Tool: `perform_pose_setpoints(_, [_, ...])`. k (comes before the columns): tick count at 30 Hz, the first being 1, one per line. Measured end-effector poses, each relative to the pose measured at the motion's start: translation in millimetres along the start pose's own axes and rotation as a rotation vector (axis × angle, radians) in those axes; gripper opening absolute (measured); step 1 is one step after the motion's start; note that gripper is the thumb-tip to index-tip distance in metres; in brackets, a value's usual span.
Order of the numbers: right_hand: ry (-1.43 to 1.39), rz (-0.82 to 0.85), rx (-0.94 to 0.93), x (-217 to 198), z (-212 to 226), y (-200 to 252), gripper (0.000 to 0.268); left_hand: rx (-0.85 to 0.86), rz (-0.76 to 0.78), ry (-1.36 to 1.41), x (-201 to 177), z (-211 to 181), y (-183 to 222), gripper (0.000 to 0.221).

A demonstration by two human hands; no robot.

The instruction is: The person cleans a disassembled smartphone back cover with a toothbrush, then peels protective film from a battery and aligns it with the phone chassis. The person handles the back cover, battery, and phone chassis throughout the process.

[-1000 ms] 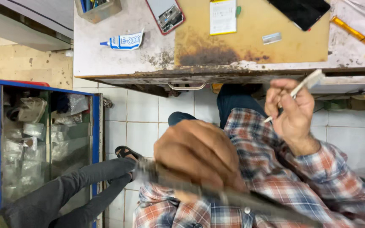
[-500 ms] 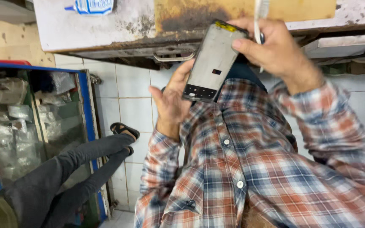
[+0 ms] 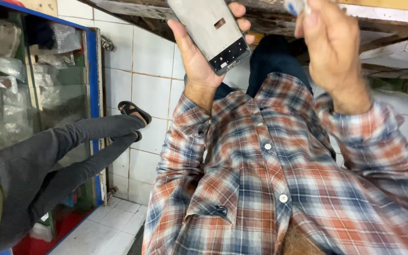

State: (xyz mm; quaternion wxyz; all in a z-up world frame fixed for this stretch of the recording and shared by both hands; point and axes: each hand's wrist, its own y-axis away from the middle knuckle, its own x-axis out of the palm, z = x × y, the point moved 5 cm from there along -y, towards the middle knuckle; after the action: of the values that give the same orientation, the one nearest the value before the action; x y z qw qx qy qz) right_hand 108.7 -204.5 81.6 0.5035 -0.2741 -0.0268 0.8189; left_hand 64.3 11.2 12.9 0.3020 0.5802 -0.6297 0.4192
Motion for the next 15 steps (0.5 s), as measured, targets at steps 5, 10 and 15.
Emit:
perform_pose_setpoints(5, [0.046, -0.123, -0.078, 21, -30, 57, 0.023, 0.047, -0.014, -0.04, -7, 3, -11, 0.092])
perform_pose_setpoints(10, [0.069, -0.14, -0.041, 31, -26, 58, 0.028, 0.052, -0.017, -0.03, -6, 2, -17, 0.093])
perform_pose_setpoints(15, [0.135, -0.136, -0.06, 38, -19, 58, 0.029, 0.049, -0.041, -0.011, -7, 3, -18, 0.095])
